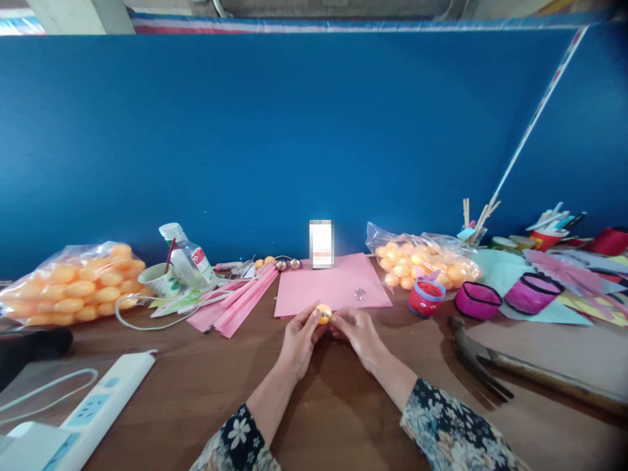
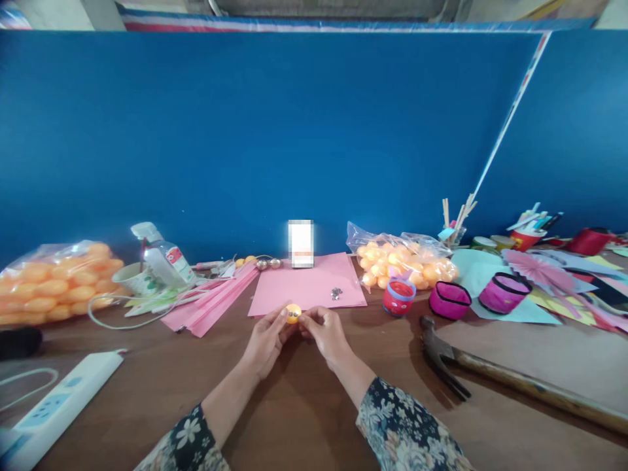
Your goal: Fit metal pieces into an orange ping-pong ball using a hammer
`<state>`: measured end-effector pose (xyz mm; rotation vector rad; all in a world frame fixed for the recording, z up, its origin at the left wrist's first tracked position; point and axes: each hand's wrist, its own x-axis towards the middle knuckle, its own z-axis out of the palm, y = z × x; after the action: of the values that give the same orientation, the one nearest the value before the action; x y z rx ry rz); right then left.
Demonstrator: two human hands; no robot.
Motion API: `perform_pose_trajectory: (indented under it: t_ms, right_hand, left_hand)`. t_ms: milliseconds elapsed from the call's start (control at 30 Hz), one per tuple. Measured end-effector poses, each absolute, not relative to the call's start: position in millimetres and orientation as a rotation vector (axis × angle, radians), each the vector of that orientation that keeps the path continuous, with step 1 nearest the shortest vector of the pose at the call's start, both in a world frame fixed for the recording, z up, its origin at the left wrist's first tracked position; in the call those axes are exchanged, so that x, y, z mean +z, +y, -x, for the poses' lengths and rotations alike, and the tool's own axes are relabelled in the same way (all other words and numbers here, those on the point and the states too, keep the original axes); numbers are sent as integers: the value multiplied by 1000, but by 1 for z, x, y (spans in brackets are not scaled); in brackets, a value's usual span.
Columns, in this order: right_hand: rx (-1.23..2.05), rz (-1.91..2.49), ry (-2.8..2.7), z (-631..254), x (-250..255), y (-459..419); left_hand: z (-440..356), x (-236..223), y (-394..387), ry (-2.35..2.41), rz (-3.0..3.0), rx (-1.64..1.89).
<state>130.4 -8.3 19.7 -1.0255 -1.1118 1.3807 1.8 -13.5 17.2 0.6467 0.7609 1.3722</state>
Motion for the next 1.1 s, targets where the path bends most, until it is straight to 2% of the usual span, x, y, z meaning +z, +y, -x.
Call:
perform_pose_trajectory:
  t_ms: [700,1100]
  right_hand:
    - [1264,1043,-1239,-129,13,-8]
    - [974,1019,-1438,-127,14,-11]
  left_hand:
    - [-3,20,-16,787,-683,1330]
    - [-4,21,-17,778,-740,1343]
